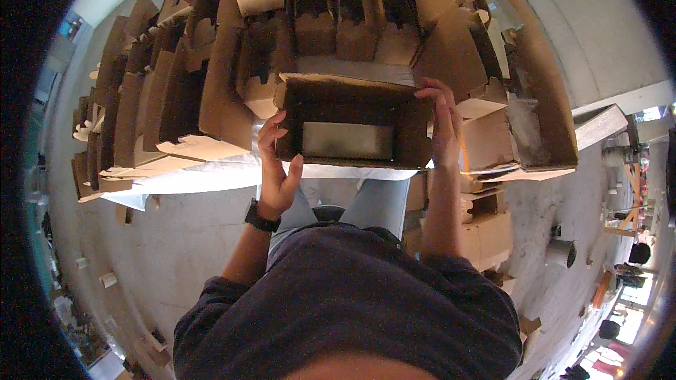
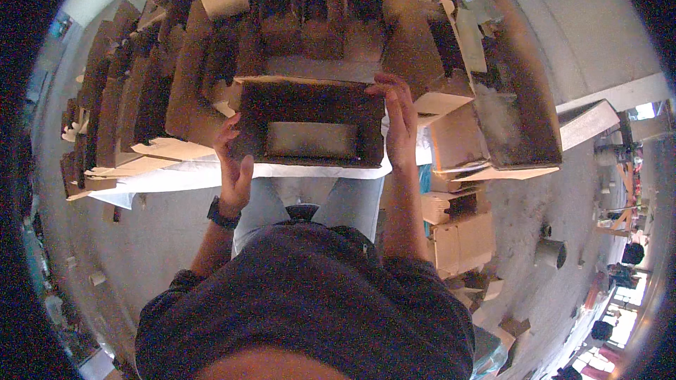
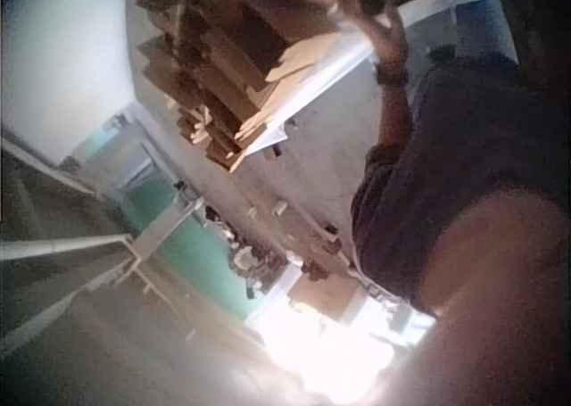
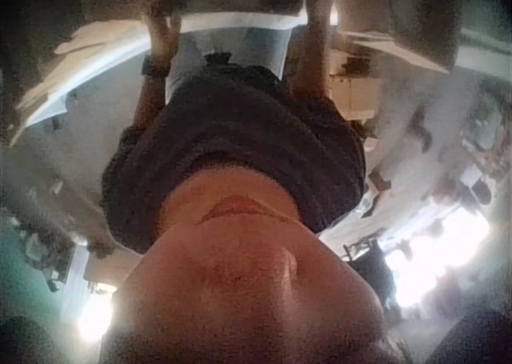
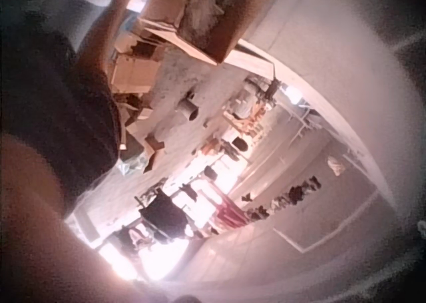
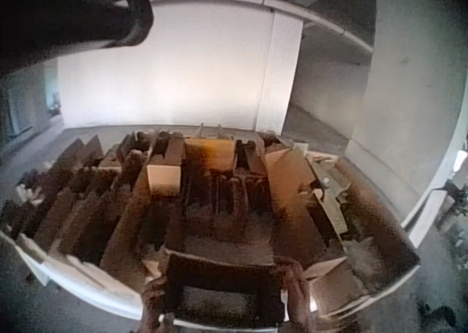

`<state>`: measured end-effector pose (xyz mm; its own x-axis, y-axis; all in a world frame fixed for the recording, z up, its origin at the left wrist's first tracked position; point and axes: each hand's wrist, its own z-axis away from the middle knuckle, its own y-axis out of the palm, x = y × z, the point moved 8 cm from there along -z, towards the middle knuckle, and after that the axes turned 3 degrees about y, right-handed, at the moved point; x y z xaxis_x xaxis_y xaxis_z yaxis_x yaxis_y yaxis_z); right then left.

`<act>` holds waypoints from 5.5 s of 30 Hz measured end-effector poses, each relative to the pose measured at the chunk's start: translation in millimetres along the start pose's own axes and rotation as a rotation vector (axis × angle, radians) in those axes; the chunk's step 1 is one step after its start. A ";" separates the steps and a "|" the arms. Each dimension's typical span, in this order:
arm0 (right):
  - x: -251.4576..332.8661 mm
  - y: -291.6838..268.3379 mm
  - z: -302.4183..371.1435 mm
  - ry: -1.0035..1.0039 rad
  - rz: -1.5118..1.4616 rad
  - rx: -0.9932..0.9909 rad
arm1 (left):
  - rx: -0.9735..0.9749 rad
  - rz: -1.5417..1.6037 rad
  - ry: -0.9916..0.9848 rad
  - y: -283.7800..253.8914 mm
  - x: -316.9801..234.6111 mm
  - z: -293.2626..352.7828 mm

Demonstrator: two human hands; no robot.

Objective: The person folds flat cardboard pieces into box shapes by hand and places the assembled boxes on a table.

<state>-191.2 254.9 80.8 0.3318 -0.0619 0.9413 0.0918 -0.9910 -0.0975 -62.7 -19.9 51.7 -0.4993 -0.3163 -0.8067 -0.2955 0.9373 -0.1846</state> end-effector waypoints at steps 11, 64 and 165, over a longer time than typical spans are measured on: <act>-30.0 16.9 0.8 0.238 -0.445 0.097 | -0.009 -0.025 0.013 -1.3 0.5 -1.2; 21.7 22.9 24.6 -0.218 0.346 0.278 | -0.001 0.021 -0.037 0.3 0.9 1.4; 91.7 16.4 43.8 -0.196 0.315 -0.044 | -0.053 0.400 -0.540 -1.0 90.9 7.2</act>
<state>-118.1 238.2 151.4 0.5113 -0.3449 0.7871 -0.0829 -0.9315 -0.3543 -102.0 -48.6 -25.5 -0.1057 0.1843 -0.9772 -0.2188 0.9543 0.2037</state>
